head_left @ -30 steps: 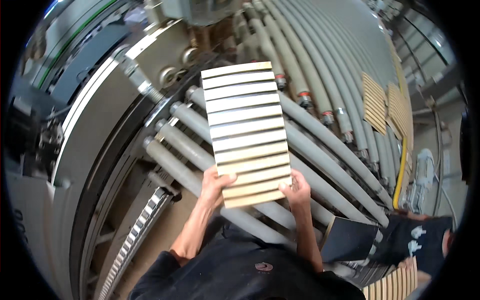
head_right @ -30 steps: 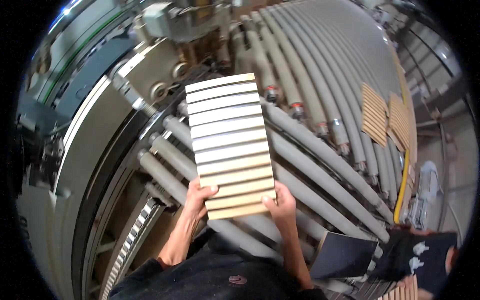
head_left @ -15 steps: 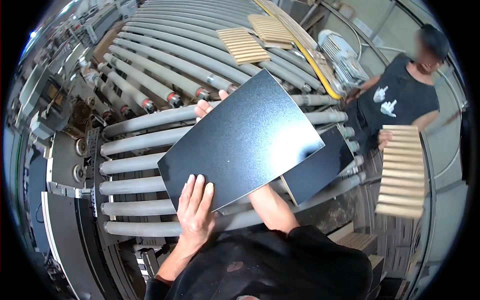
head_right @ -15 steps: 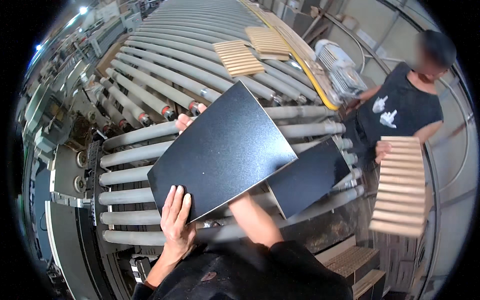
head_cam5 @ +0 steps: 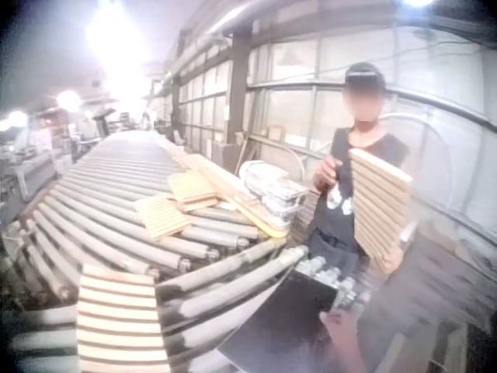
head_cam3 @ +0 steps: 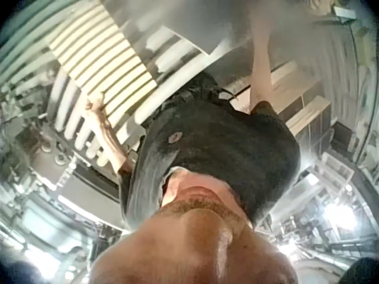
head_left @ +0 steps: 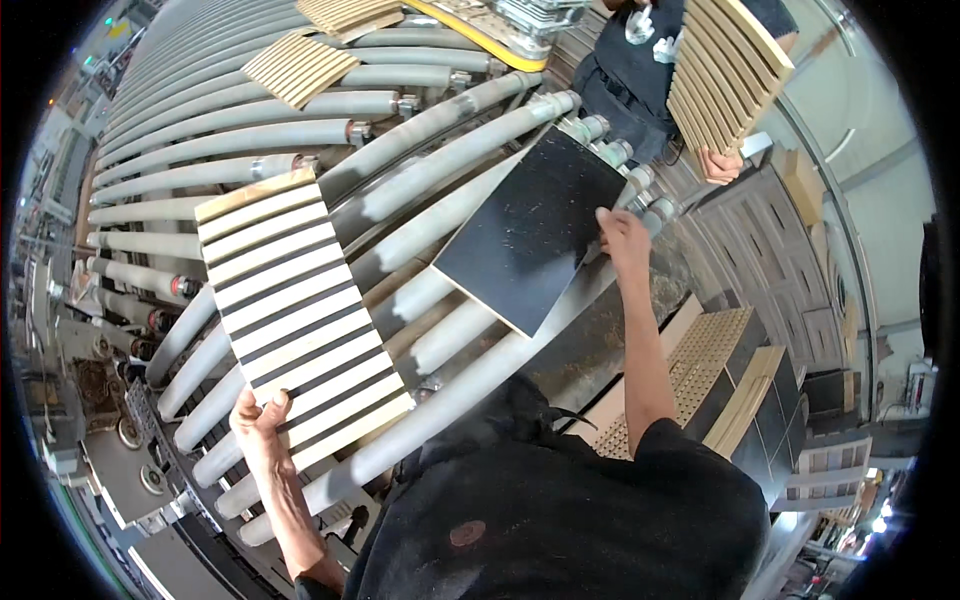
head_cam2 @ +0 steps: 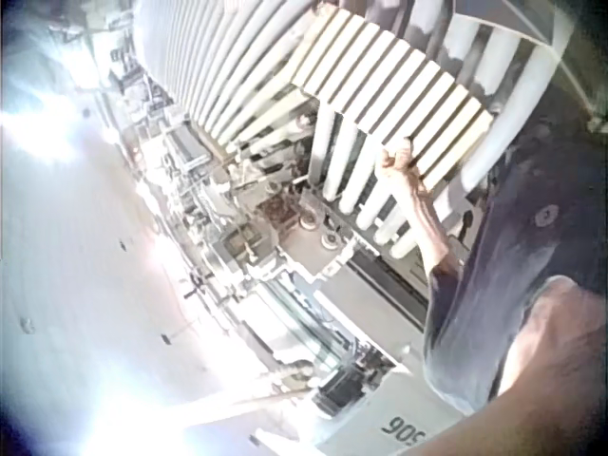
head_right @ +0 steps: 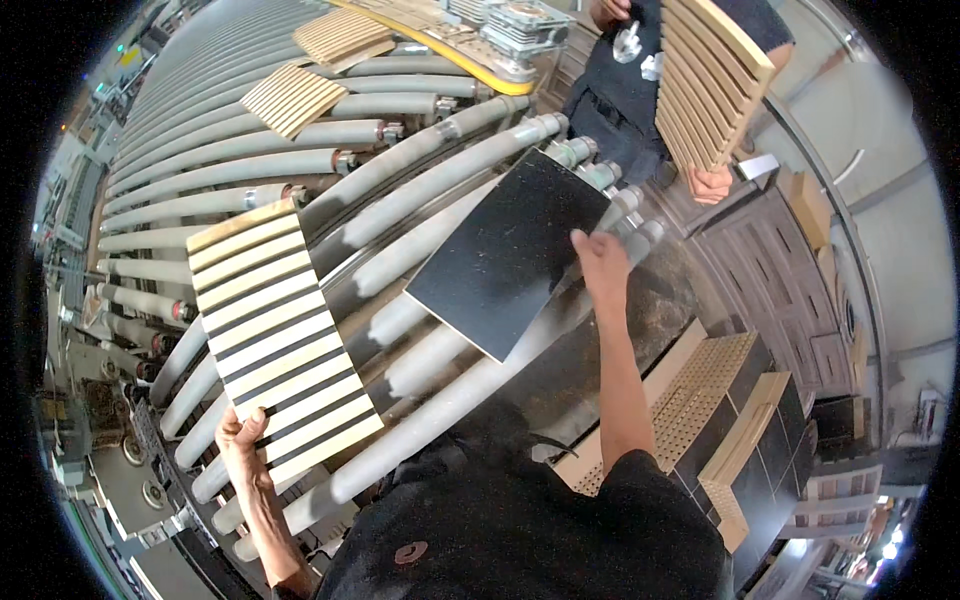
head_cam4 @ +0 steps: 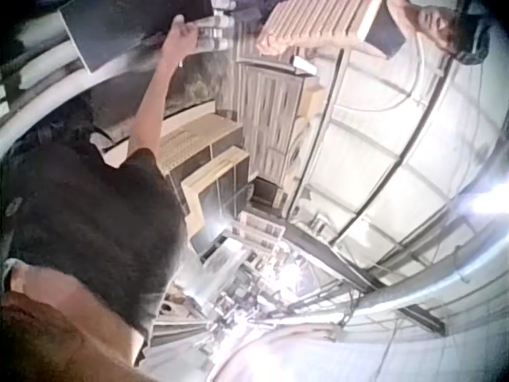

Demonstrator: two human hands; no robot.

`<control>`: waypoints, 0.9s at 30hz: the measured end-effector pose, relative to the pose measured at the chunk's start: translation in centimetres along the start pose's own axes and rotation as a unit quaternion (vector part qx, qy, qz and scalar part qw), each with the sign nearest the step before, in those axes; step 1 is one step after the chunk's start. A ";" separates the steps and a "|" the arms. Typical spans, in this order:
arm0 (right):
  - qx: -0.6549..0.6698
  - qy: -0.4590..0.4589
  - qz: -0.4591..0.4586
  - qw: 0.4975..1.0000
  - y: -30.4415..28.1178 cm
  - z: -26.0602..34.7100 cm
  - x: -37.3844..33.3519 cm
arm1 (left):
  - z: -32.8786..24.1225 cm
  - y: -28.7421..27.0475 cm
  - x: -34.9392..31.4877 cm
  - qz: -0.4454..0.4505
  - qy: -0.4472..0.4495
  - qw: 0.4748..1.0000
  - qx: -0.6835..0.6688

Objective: The person handles black panels and slatted wooden pieces on a roller conveyor, flipping them over and placing them onto a stack on the floor.

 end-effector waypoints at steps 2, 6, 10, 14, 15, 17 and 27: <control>-0.097 0.036 0.031 0.994 0.3 -0.1 0.4 | 2.8 0.7 1.8 0.017 -0.031 0.998 -0.047; -0.155 0.076 0.040 0.984 1.5 0.6 -0.9 | 5.3 2.5 3.8 0.030 -0.073 0.996 -0.041; -0.108 0.101 0.102 0.984 2.3 -0.4 -1.9 | 6.6 2.2 5.1 0.042 -0.097 0.994 -0.033; 0.167 0.273 0.099 0.942 4.4 0.2 -1.7 | 7.4 2.1 6.5 0.061 -0.129 0.988 -0.057; 0.230 0.308 0.088 0.919 5.2 0.2 -1.6 | 7.4 2.6 6.6 0.058 -0.127 0.988 -0.062; 0.317 0.269 0.042 0.908 5.4 0.9 -2.5 | 7.1 2.8 6.4 0.067 -0.123 0.987 -0.076; 0.386 0.206 0.233 0.869 6.0 10.7 -6.9 | 6.6 1.7 4.6 0.073 -0.126 0.984 -0.101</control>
Point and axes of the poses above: each hand's wrist, its own x-axis towards the middle knuckle, its own y-axis out of the palm, z = x × y, the point moved 1 cm from there along x, towards the middle knuckle, and after that the axes turned 9 degrees about x, right-handed, at the moved point
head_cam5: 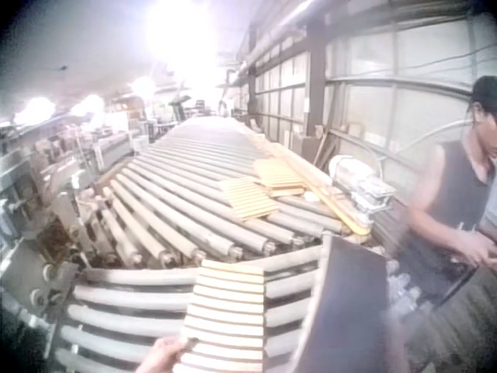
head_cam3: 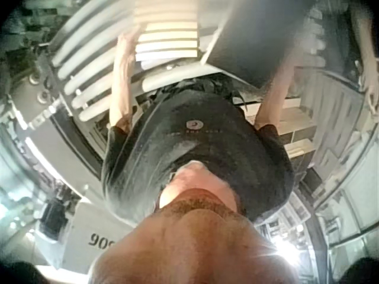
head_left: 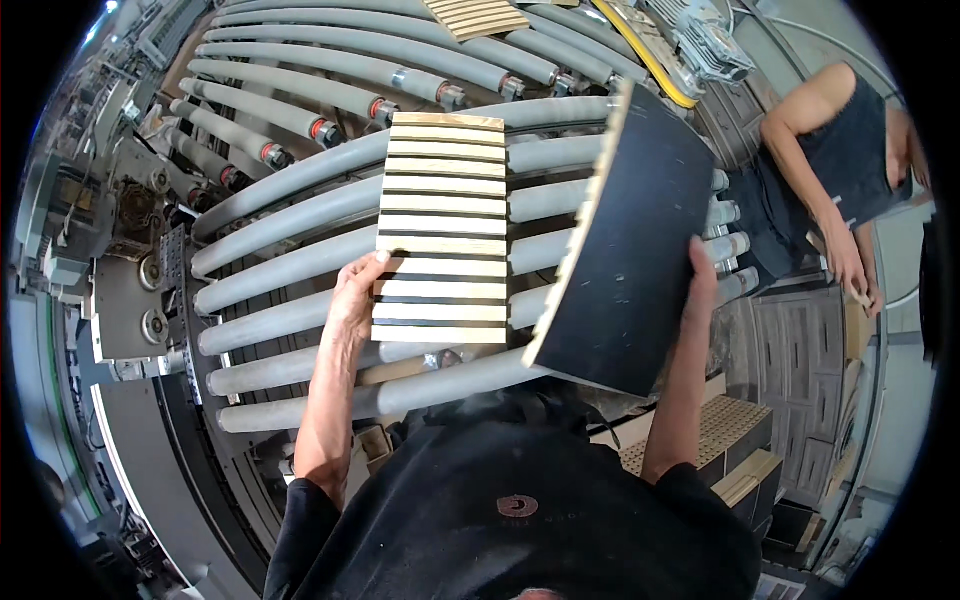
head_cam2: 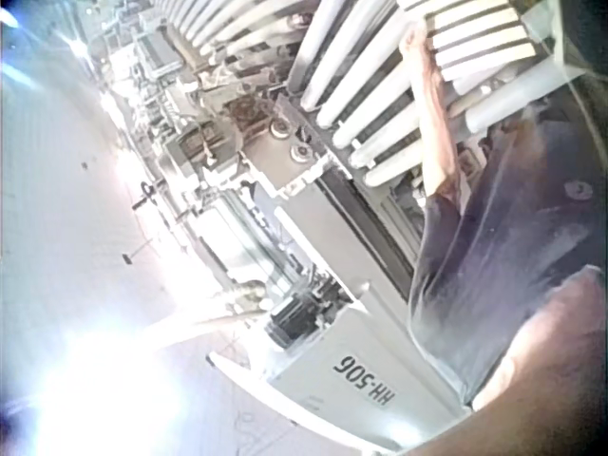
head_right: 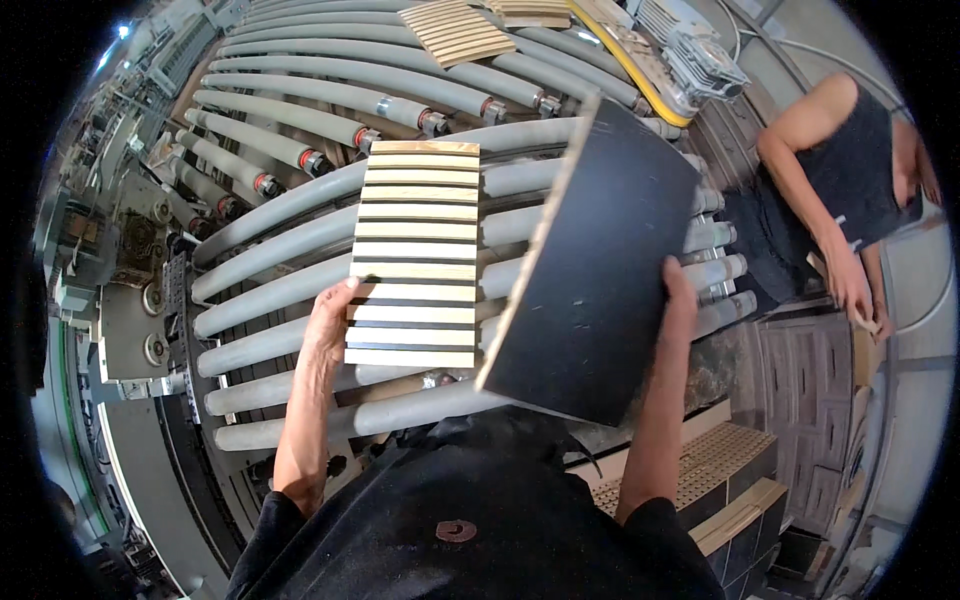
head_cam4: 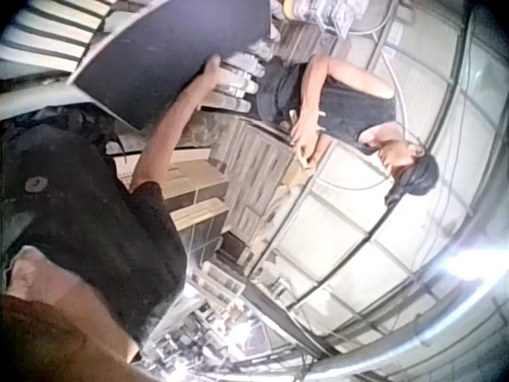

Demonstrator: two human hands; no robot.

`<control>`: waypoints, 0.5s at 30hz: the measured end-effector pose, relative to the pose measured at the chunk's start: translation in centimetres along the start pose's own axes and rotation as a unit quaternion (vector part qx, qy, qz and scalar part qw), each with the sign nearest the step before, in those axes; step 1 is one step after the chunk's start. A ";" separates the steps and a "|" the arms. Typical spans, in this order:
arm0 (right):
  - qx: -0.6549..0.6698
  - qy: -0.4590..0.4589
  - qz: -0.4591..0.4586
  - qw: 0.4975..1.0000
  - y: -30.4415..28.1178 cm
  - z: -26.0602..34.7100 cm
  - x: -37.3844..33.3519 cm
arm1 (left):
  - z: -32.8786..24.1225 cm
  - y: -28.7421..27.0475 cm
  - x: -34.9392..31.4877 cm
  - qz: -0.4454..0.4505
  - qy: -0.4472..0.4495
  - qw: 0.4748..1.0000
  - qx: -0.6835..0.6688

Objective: The person handles black panels and slatted wooden pieces on a roller conveyor, flipping them over and placing them onto a stack on the floor.

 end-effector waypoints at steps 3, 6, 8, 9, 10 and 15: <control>-0.060 0.063 0.029 0.996 7.3 -3.7 -0.3 | 0.3 -0.4 0.1 -0.022 -0.005 1.000 -0.002; -0.073 0.040 0.132 0.988 13.6 -8.0 0.4 | 0.6 -0.3 0.4 -0.012 -0.002 1.000 -0.022; -0.064 0.068 0.158 0.983 15.4 -11.8 1.5 | 0.7 -0.3 0.3 -0.013 -0.001 1.000 0.002; -0.065 0.081 0.165 0.981 15.4 -13.4 2.1 | 0.3 0.5 0.2 -0.024 0.002 1.000 0.011; -0.065 0.097 0.176 0.977 16.0 -14.7 2.4 | 0.1 0.2 0.5 -0.009 -0.014 0.999 0.047; -0.429 -0.044 0.190 0.882 17.5 -15.0 2.1 | -1.6 1.8 -1.0 -0.017 0.013 0.996 0.087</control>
Point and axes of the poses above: each hand's wrist, its own x-axis towards the middle knuckle, its own y-axis out of the palm, z = x × y, the point moved 1 cm from there along x, towards the middle knuckle, and after that the axes turned 9 degrees about x, right-handed, at the moved point
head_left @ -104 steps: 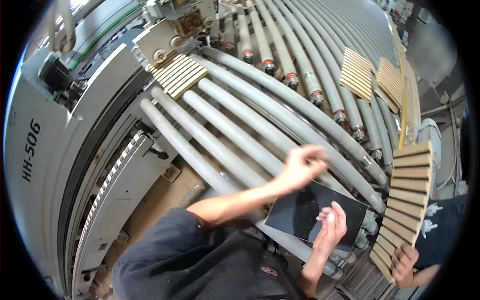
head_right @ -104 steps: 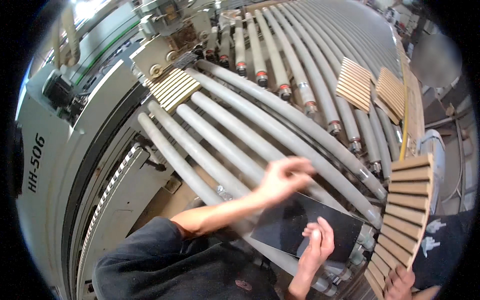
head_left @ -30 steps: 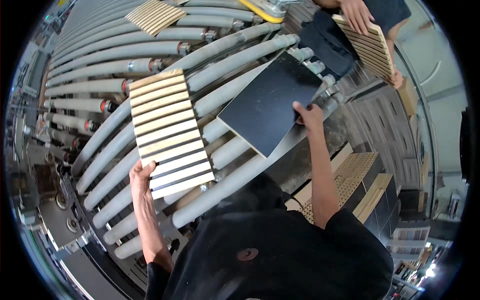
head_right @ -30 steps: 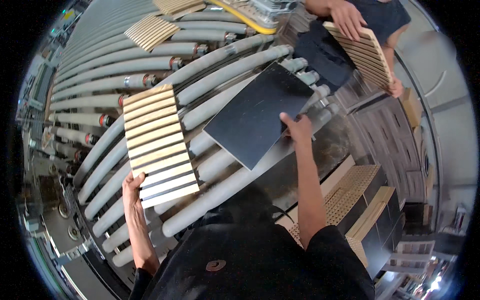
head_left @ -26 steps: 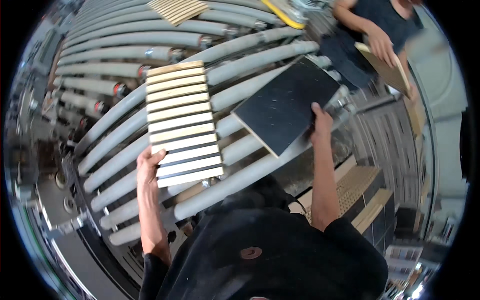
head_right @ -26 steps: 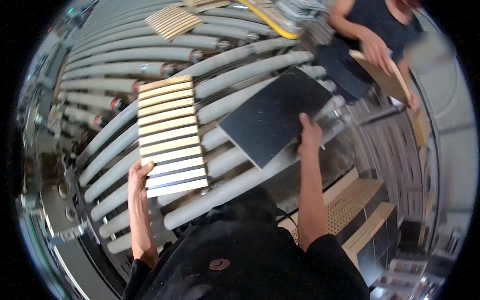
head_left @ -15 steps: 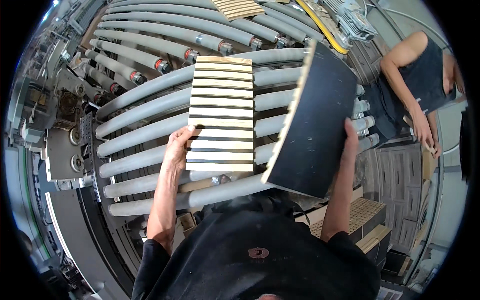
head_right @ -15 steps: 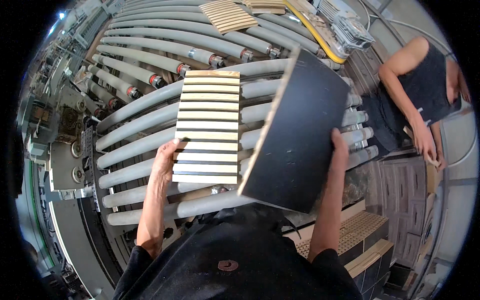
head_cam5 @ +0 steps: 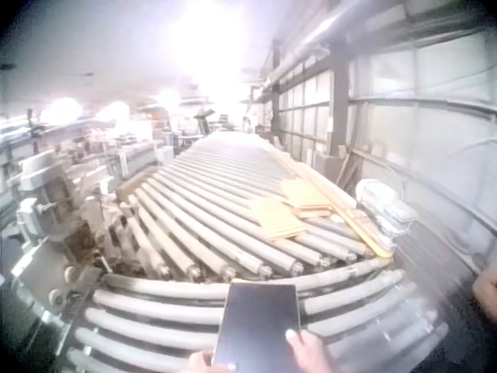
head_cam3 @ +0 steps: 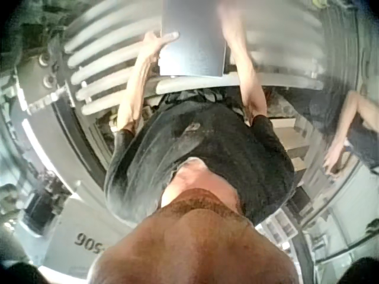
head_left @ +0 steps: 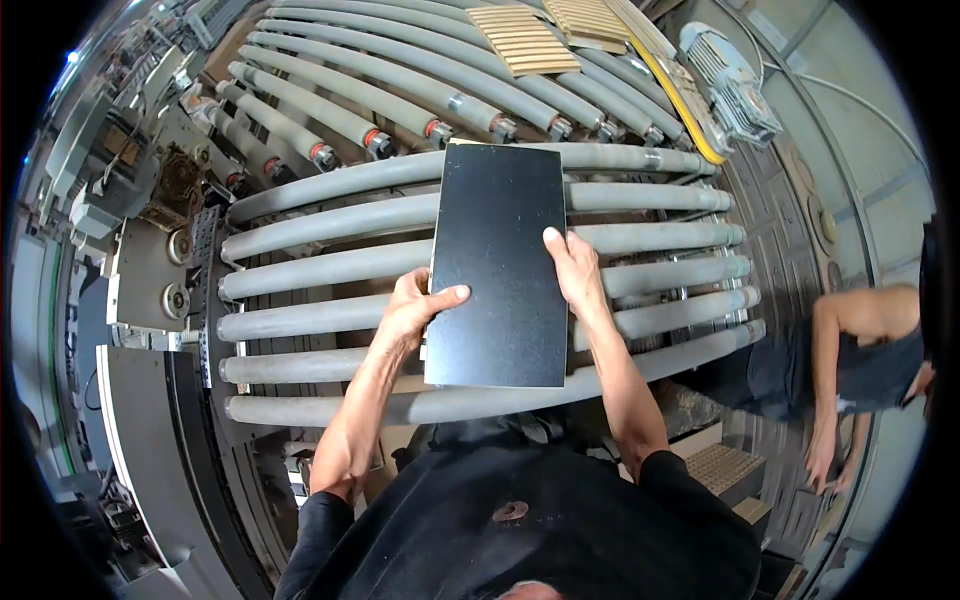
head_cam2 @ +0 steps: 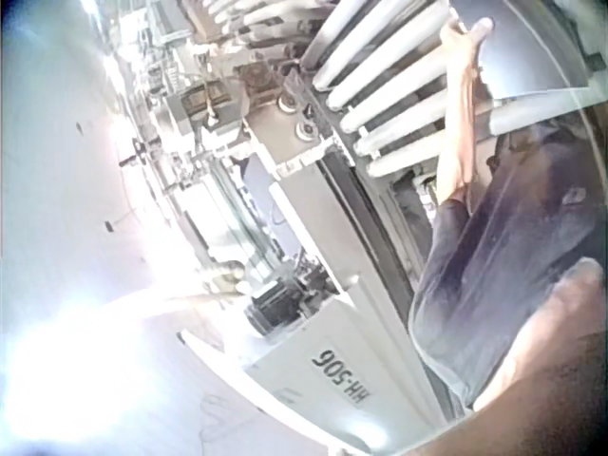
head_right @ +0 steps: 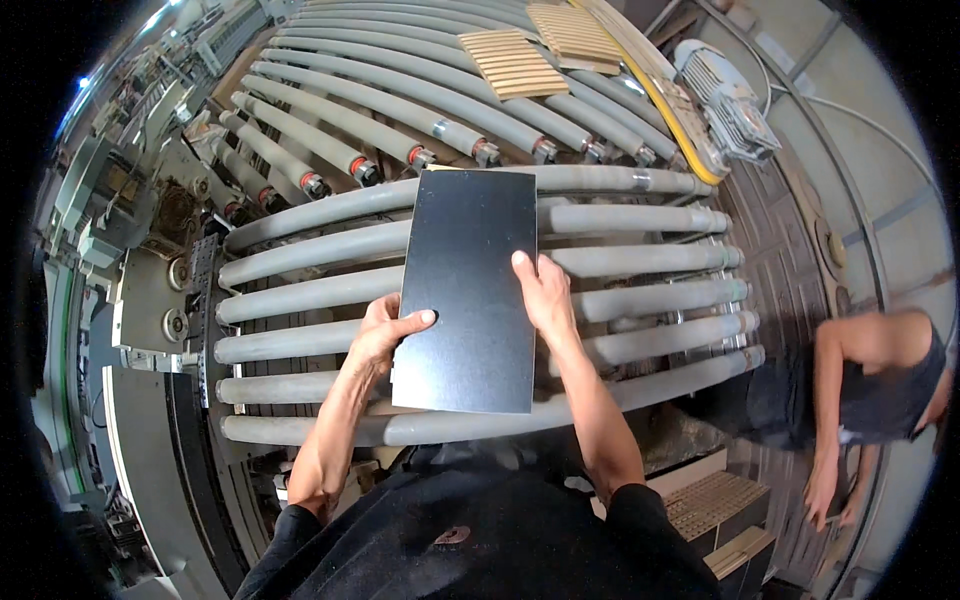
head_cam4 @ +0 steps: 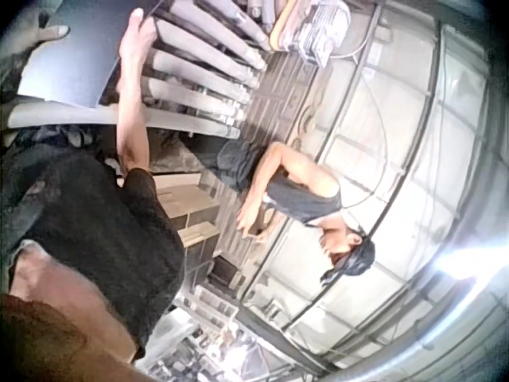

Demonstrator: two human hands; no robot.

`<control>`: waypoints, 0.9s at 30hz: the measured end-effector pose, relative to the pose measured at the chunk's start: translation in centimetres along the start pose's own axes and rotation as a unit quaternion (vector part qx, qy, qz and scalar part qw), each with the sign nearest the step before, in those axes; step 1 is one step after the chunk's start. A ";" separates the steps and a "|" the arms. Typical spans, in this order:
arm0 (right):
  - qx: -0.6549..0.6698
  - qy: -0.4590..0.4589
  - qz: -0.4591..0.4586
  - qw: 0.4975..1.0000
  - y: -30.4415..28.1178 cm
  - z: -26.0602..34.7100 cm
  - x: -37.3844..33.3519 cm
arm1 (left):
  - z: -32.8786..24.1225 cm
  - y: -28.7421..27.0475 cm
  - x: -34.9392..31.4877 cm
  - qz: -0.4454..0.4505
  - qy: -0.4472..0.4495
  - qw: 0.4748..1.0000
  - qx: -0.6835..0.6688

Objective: The person handles black panels and slatted wooden pieces on a roller conveyor, flipping them over and placing them onto a stack on the floor.

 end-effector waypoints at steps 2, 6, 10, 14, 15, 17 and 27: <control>-0.181 -0.036 0.036 0.982 -1.2 3.0 -0.9 | -1.9 -0.2 -0.7 0.000 0.017 0.999 0.030; -0.149 -0.094 -0.009 0.984 -5.0 5.6 0.0 | -7.0 0.9 -2.5 -0.019 0.091 0.984 0.151; 0.075 -0.248 -0.005 0.966 -9.2 8.7 7.7 | -13.0 3.8 -3.9 -0.046 0.091 0.901 0.421; 0.206 -0.247 0.060 0.945 -9.4 8.9 13.7 | -15.3 7.1 -5.3 -0.039 0.209 0.819 0.532; 0.232 -0.248 0.043 0.940 -8.3 7.5 14.4 | -14.2 7.0 -5.5 -0.050 0.209 0.792 0.571; 0.282 -0.250 -0.003 0.926 -9.3 3.3 14.6 | -14.4 9.5 -6.1 -0.056 0.201 0.749 0.629; 0.332 -0.289 0.040 0.897 -10.4 2.6 11.1 | -8.9 11.7 -13.0 -0.291 0.134 0.715 0.622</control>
Point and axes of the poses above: each hand's wrist, its own x-axis towards the middle knuckle, its own y-axis out of the palm, z = x × y, the point moved 1 cm from there along x, towards the middle knuckle, and after that the axes turned 9 degrees about x, right-handed, at the moved point
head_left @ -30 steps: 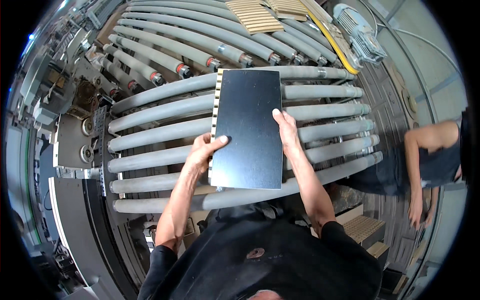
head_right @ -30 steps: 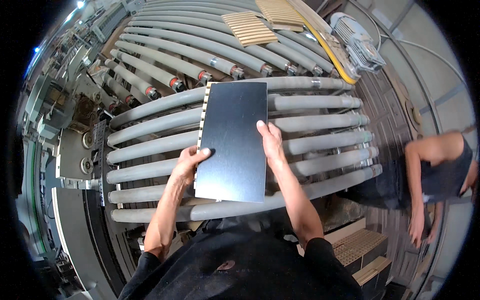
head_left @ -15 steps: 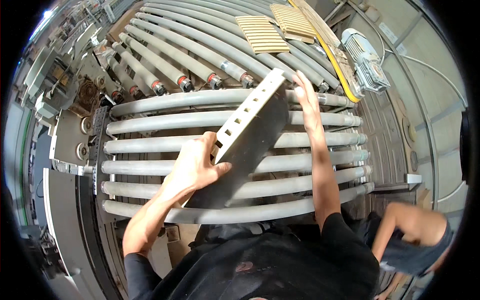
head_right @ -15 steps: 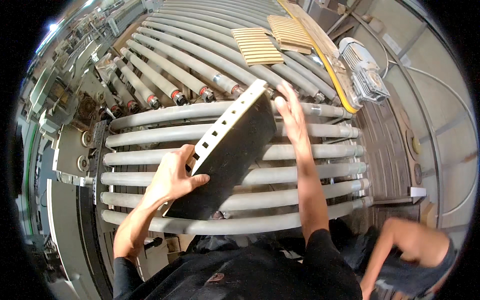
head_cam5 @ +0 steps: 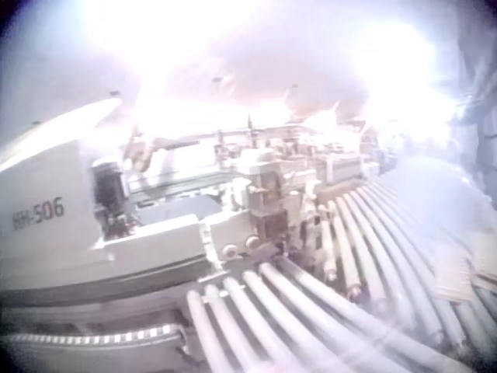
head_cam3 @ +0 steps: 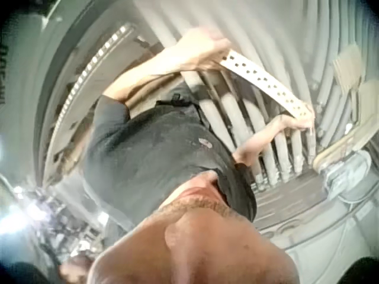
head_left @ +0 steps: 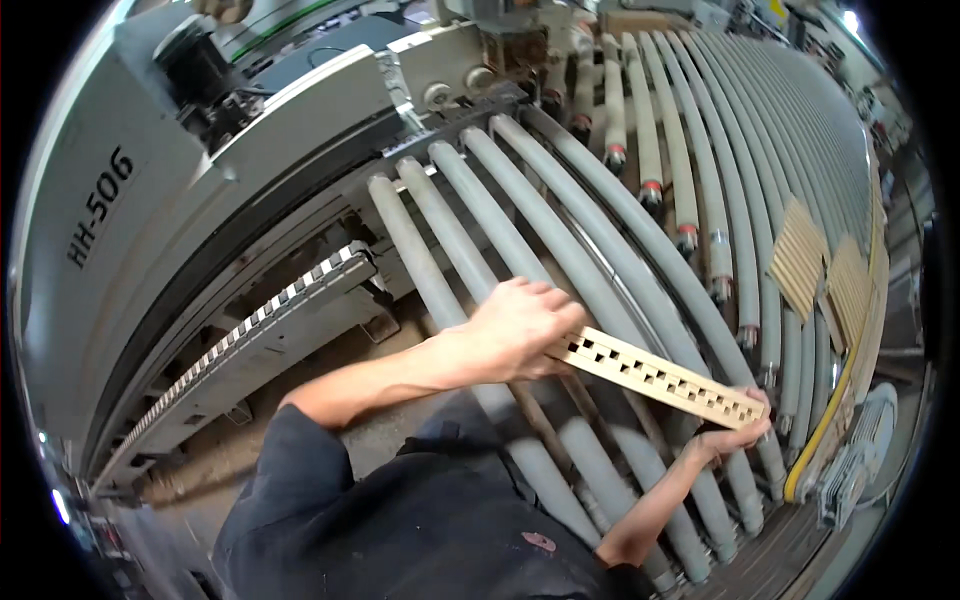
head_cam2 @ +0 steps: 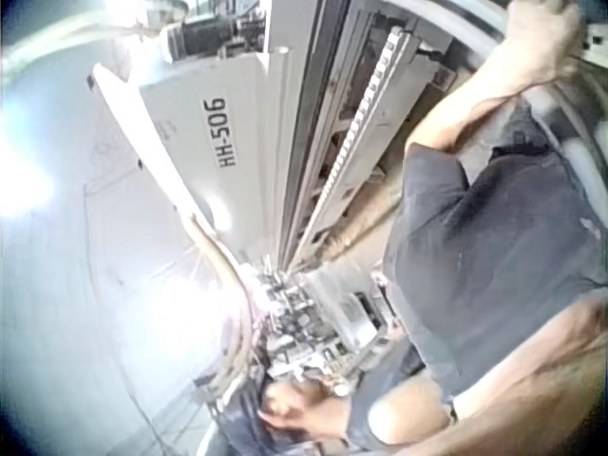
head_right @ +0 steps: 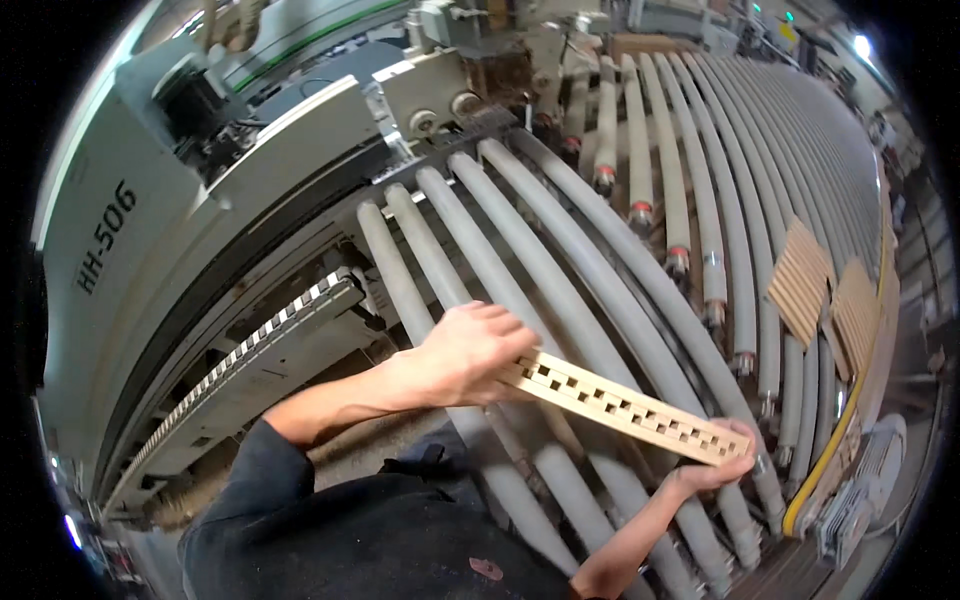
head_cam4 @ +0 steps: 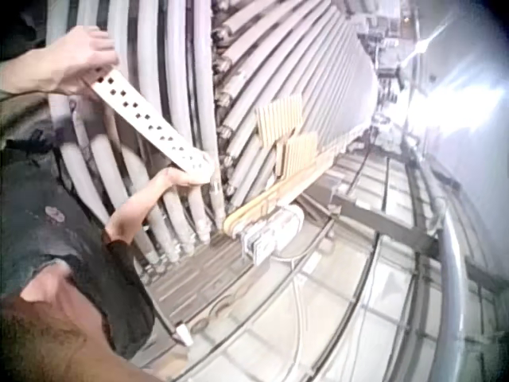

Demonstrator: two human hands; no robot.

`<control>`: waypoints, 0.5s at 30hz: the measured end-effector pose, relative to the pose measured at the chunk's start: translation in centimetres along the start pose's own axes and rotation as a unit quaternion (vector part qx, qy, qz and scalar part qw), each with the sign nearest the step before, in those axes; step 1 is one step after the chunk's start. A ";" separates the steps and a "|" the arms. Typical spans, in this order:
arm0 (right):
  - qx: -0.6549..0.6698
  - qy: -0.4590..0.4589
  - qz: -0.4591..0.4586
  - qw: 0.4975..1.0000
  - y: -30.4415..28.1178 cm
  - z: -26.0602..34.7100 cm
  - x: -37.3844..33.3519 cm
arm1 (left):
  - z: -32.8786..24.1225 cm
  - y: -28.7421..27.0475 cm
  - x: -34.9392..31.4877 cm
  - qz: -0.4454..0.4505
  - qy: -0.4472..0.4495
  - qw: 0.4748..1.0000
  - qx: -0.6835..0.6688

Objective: The person handles black panels and slatted wooden pieces on a roller conveyor, flipping them over and placing them onto a stack on the floor.

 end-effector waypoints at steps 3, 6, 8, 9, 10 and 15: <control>-0.020 -0.011 -0.028 0.999 -0.9 -0.3 1.4 | 2.5 1.1 -2.1 -0.116 -0.073 0.978 -0.160; 0.026 0.040 0.003 0.999 -1.7 -1.0 2.4 | 3.2 7.3 -3.4 -0.093 -0.170 0.893 -0.407; 0.034 0.056 0.015 0.998 -2.7 -1.1 2.6 | 0.8 10.3 -0.9 -0.160 -0.145 0.859 -0.464; 0.027 0.053 0.013 0.998 -2.7 -1.4 2.3 | -0.3 11.7 0.2 -0.193 -0.130 0.841 -0.489; 0.018 0.050 0.007 0.999 -2.4 -1.8 2.0 | -0.5 12.1 0.7 -0.205 -0.160 0.821 -0.508; 0.024 0.034 0.003 0.999 -3.7 -2.0 4.4 | -1.0 13.4 4.5 -0.303 -0.066 0.840 -0.445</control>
Point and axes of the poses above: each hand's wrist, its own x-axis towards the middle knuckle, its own y-axis out of the palm, z = x × y, the point moved 1 cm from there along x, towards the middle knuckle, and after that the axes turned 9 degrees about x, right-handed, at the moved point
